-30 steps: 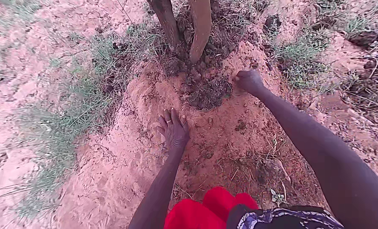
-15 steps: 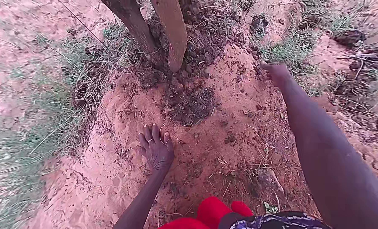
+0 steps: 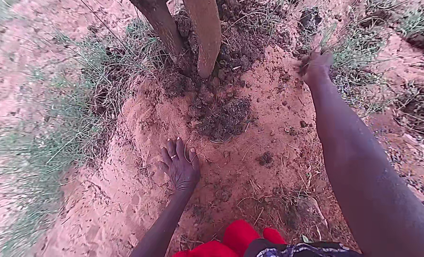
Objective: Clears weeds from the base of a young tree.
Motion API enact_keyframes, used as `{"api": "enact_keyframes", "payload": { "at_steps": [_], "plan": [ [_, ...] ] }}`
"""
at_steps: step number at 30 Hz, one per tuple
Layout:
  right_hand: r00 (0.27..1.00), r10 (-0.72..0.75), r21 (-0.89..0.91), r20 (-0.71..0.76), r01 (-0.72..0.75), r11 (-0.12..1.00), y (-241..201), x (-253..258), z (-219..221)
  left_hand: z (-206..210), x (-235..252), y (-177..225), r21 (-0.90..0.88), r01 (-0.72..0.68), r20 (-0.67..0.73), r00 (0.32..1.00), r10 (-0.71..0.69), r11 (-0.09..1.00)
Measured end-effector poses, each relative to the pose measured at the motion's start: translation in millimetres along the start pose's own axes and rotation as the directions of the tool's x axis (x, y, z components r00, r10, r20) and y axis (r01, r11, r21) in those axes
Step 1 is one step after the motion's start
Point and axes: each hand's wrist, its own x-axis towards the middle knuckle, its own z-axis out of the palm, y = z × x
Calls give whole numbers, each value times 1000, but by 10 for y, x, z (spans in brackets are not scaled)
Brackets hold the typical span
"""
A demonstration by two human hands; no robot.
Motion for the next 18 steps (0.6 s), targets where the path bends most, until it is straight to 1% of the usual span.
{"api": "enact_keyframes", "payload": {
  "at_steps": [1,2,5,6,8,11,12,13,14,16,17,18],
  "plan": [
    [998,52,41,-47,-50,998,-9,-24,26,-4,-4,-1,4,-5,-2,1000,5,1000],
    [992,88,38,-95,-85,996,-13,-62,32,0,-6,3,4,-8,-7,1000,8,1000],
    [977,124,-40,-174,-133,990,36,-225,9,5,3,15,2,-13,-30,999,13,1000],
    [973,137,-34,-185,-145,989,42,-334,-10,5,3,16,1,-14,-32,999,14,1000],
    [968,155,25,-197,-153,988,99,-571,-72,1,-13,10,1,-11,-23,1000,11,1000],
    [957,222,198,-184,-185,962,9,-832,-79,6,-5,28,-1,-9,-33,999,9,1000],
    [956,254,264,-144,-210,941,-65,-1009,-78,5,-3,28,-3,-9,-37,999,9,1000],
    [963,251,288,-93,-216,933,-145,-1257,-65,10,14,28,-3,-13,-43,999,13,1000],
    [980,197,257,-22,-185,949,-165,-1600,-67,-2,-3,11,1,-16,-37,999,16,1000],
    [992,10,159,125,-30,987,-187,-2143,-41,4,0,18,1,-16,-48,999,16,1000],
    [987,-65,152,148,42,987,-178,-2242,-32,12,-18,26,-2,-17,-45,999,17,1000],
    [981,-127,180,146,100,979,-196,-2189,24,18,-14,28,-5,-17,-49,999,17,1000]
  ]
}}
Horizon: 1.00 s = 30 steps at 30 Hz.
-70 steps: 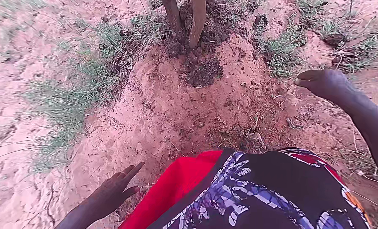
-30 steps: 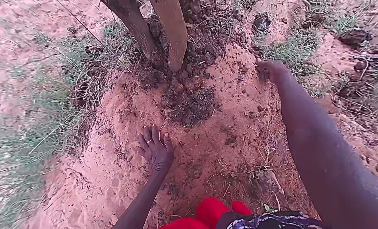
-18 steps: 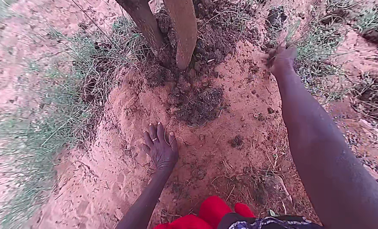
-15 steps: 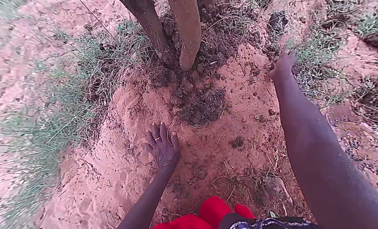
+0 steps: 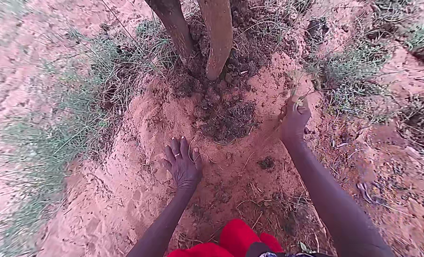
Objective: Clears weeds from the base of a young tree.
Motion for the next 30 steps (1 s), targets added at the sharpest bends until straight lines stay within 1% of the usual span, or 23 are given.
{"api": "enact_keyframes", "payload": {
  "at_steps": [2,3,5,7,8,9,11,12,13,14,15,16,17,19,21,23,25,27,28,29,30],
  "plan": [
    [994,-106,41,-20,107,993,-26,401,160,5,10,-10,3,-1,0,1000,1,1000],
    [993,-114,10,-12,114,993,-42,644,258,2,5,-17,3,0,5,1000,0,1000],
    [999,-38,-143,13,40,989,-89,1114,505,-3,1,-16,-3,10,12,1000,-10,1000],
    [999,14,-298,31,-4,955,-110,1489,751,0,14,-12,0,11,8,1000,-11,1000],
    [1000,3,-339,24,5,941,-106,1602,859,4,18,-10,3,10,7,1000,-10,1000],
    [999,-43,-377,2,41,925,-107,1656,948,6,11,-9,6,9,12,1000,-9,1000],
    [990,-142,-445,-17,120,887,-167,1669,1085,2,15,-16,6,8,9,1000,-8,1000],
    [984,-172,-426,-44,138,894,-170,1672,1124,5,18,-16,7,8,6,1000,-8,1000],
    [977,-188,-338,-97,145,930,-127,1683,1136,10,13,-16,11,7,4,1000,-7,1000],
    [968,-175,-179,-178,143,973,-68,1698,1139,12,14,-19,17,6,5,1000,-6,1000],
    [963,-107,0,-248,111,994,-36,1693,1118,14,12,-15,17,5,7,1000,-5,1000],
    [954,-12,149,-299,59,987,-29,1668,1096,8,12,-17,15,8,12,1000,-8,1000],
    [940,78,254,-332,10,967,-18,1655,1070,1,17,-19,12,11,15,1000,-11,1000],
    [920,227,377,-319,-96,921,14,1558,926,-7,16,-12,2,16,19,1000,-16,1000],
    [902,317,440,-293,-168,882,29,1405,780,-8,23,-6,-4,14,20,1000,-14,1000],
    [901,355,499,-249,-195,844,113,1295,655,-10,20,-6,-9,19,33,999,-18,1000],
    [895,359,478,-264,-201,855,120,1188,623,-13,21,-6,1,20,29,999,-20,1000],
    [901,337,401,-273,-212,891,31,1007,613,-15,21,3,4,21,24,999,-21,1000],
    [913,321,351,-252,-223,910,-34,864,603,-10,37,7,7,18,20,1000,-18,1000],
    [936,261,294,-237,-187,937,-48,653,578,-12,37,-14,12,19,23,1000,-19,1000],
    [965,166,229,-205,-118,966,-31,423,520,-11,18,-23,12,21,22,1000,-21,1000]
  ]
}}
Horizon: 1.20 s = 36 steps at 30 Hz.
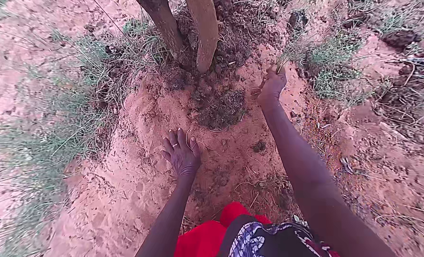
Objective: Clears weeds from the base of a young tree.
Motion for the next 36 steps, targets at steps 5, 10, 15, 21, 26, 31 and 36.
{"api": "enact_keyframes", "payload": {
  "at_steps": [5,10,15,21,26,31,36],
  "plan": [
    [994,-107,-12,-23,107,994,-4,-241,-699,-3,14,7,-1,22,45,999,-22,1000],
    [938,-106,-446,-329,-56,893,-66,315,-1737,9,36,0,6,25,43,999,-25,1000],
    [970,76,-893,-231,-242,380,-7,971,-2130,14,9,-5,19,19,44,999,-20,1000],
    [979,-19,-829,-202,-160,536,104,1514,-1702,24,10,-8,4,17,6,1000,-17,1000],
    [915,-183,-570,-359,-60,820,294,1653,-1460,52,10,-53,18,7,4,1000,-7,1000],
    [816,190,218,-547,-81,973,249,1588,-1778,33,7,-52,28,5,14,1000,-5,1000],
    [910,170,-31,-378,-196,980,177,1094,-1759,19,17,-48,24,20,48,999,-21,1000]
  ]
}}
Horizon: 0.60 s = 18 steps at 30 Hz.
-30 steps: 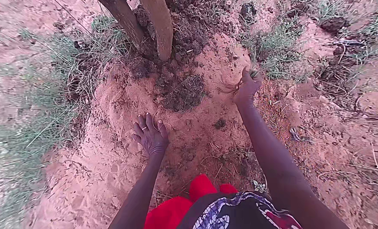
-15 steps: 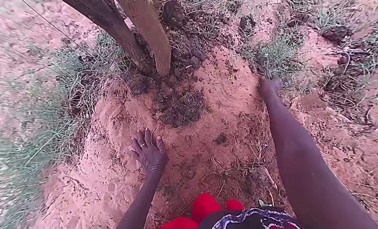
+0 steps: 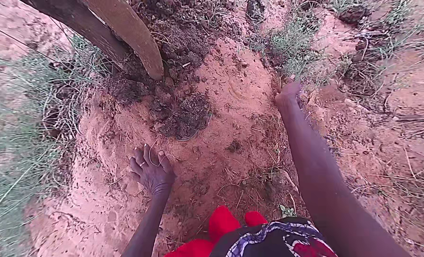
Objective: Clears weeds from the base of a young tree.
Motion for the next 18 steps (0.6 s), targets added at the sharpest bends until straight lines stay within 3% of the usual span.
{"api": "enact_keyframes", "payload": {
  "at_steps": [3,6,9,10,12,15,17,18],
  "plan": [
    [975,-180,-316,132,213,924,185,-406,-464,4,-2,2,-8,-10,-5,1000,10,1000],
    [926,-365,-317,98,376,871,339,-300,-898,3,-12,-8,6,-1,-4,1000,1,1000],
    [896,-428,-360,122,442,822,177,-8,-934,7,1,4,3,-12,-14,1000,12,1000],
    [869,-462,-451,178,489,746,114,46,-874,4,-14,-4,8,-13,-13,1000,13,1000],
    [769,-498,-632,400,625,458,-9,96,-655,0,-10,-1,8,-16,-14,1000,17,1000],
    [593,-342,-611,729,789,65,-109,132,-267,-3,-18,-8,11,-22,-21,1000,22,1000],
    [545,-259,-575,798,816,-57,-93,338,-70,1,-19,-3,14,-27,-26,999,27,1000],
    [593,-237,-620,769,782,-56,-94,423,-25,1,-20,1,12,-29,-28,999,30,999]
  ]
}}
